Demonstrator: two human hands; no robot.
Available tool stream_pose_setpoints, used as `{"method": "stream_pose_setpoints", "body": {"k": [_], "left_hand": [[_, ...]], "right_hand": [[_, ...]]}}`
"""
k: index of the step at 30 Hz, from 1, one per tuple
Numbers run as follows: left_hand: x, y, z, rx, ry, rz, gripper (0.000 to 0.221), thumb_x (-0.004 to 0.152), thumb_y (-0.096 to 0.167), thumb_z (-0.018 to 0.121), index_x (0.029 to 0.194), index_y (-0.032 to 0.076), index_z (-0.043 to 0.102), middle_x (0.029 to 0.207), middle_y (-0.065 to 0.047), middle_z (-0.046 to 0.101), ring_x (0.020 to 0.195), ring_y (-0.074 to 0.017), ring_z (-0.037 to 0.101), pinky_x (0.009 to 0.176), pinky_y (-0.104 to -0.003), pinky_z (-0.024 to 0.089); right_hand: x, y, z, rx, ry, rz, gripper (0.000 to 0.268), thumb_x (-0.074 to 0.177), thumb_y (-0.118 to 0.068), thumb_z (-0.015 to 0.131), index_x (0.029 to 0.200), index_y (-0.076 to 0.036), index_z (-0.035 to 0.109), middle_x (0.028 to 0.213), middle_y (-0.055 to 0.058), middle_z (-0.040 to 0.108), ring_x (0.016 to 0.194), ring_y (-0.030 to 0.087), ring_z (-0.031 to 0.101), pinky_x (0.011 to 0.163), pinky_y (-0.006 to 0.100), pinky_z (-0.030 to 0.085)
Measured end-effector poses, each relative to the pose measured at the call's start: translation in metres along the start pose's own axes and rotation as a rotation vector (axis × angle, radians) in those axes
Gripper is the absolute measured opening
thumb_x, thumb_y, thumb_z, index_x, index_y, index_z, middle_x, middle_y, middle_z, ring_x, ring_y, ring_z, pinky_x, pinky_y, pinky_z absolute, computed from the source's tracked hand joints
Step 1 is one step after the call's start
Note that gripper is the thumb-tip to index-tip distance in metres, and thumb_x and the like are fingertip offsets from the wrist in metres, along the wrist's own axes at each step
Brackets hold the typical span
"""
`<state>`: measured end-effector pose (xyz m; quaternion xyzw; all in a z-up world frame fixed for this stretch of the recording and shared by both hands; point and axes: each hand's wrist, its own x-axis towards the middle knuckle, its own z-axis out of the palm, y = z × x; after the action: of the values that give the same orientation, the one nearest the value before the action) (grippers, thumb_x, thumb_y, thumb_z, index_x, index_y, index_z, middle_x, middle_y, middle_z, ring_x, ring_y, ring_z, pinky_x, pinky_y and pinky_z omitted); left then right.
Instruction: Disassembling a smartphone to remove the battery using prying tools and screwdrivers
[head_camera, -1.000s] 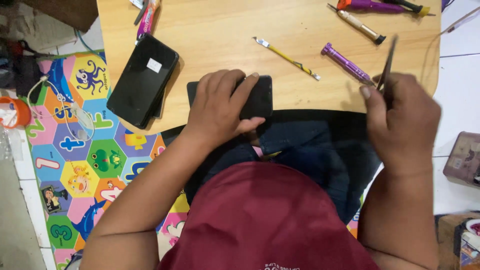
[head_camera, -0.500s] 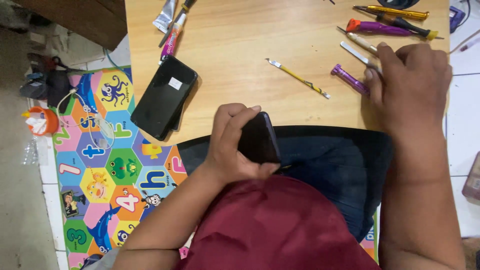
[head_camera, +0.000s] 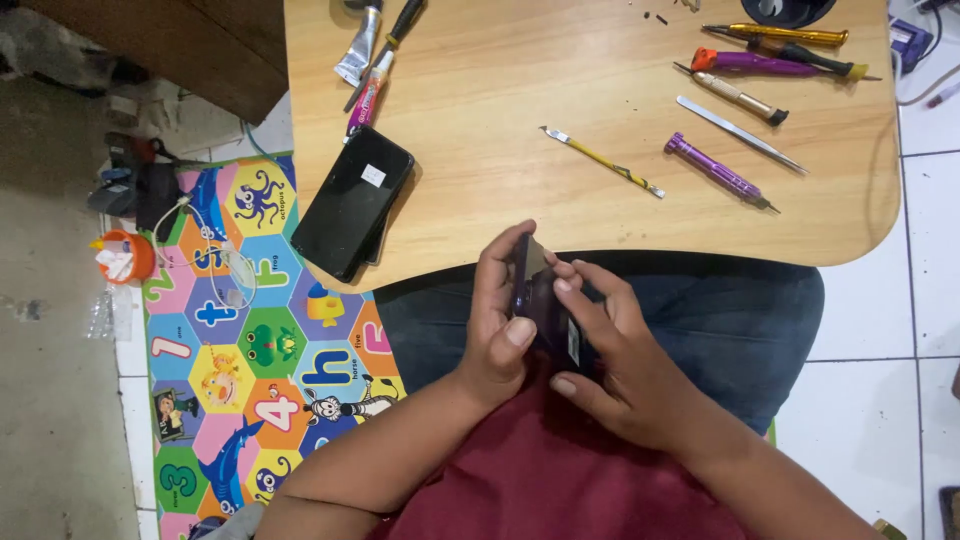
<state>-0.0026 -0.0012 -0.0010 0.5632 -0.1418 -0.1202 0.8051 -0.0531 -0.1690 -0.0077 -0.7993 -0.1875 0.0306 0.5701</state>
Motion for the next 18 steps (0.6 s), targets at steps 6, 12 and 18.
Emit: {"method": "stream_pose_setpoints", "body": {"k": [6,12,18], "left_hand": [[-0.013,-0.002,-0.011,-0.067,-0.020,-0.083,0.078,0.090,0.043,0.053,0.152,0.002,0.030,0.133,-0.016,0.049,0.127,-0.0276,0.055,0.114,-0.045,0.041],[-0.015,0.000,-0.014,0.006,-0.008,-0.125,0.061,0.100,0.038,0.048,0.148,0.002,0.033,0.126,-0.015,0.051,0.117,-0.0234,0.057,0.106,-0.040,0.046],[-0.024,-0.003,-0.020,0.036,0.006,-0.179,0.055,0.097,0.014,0.059,0.144,0.002,0.033,0.118,-0.015,0.053,0.095,-0.0177,0.054,0.087,-0.031,0.050]], "right_hand": [[-0.017,0.008,0.014,-0.061,0.043,0.012,0.077,0.086,-0.019,0.071,0.154,-0.007,0.038,0.158,0.027,0.027,0.106,0.025,0.060,0.094,0.038,0.050],[-0.022,0.007,0.009,0.127,-0.032,0.007,0.068,0.093,-0.019,0.058,0.156,-0.005,0.036,0.158,0.024,0.031,0.109,0.027,0.054,0.097,0.038,0.042],[-0.024,0.009,0.003,0.568,-0.114,0.094,0.067,0.100,-0.035,0.045,0.154,0.004,0.039,0.154,0.019,0.035,0.113,0.025,0.054,0.101,0.039,0.045]]}}
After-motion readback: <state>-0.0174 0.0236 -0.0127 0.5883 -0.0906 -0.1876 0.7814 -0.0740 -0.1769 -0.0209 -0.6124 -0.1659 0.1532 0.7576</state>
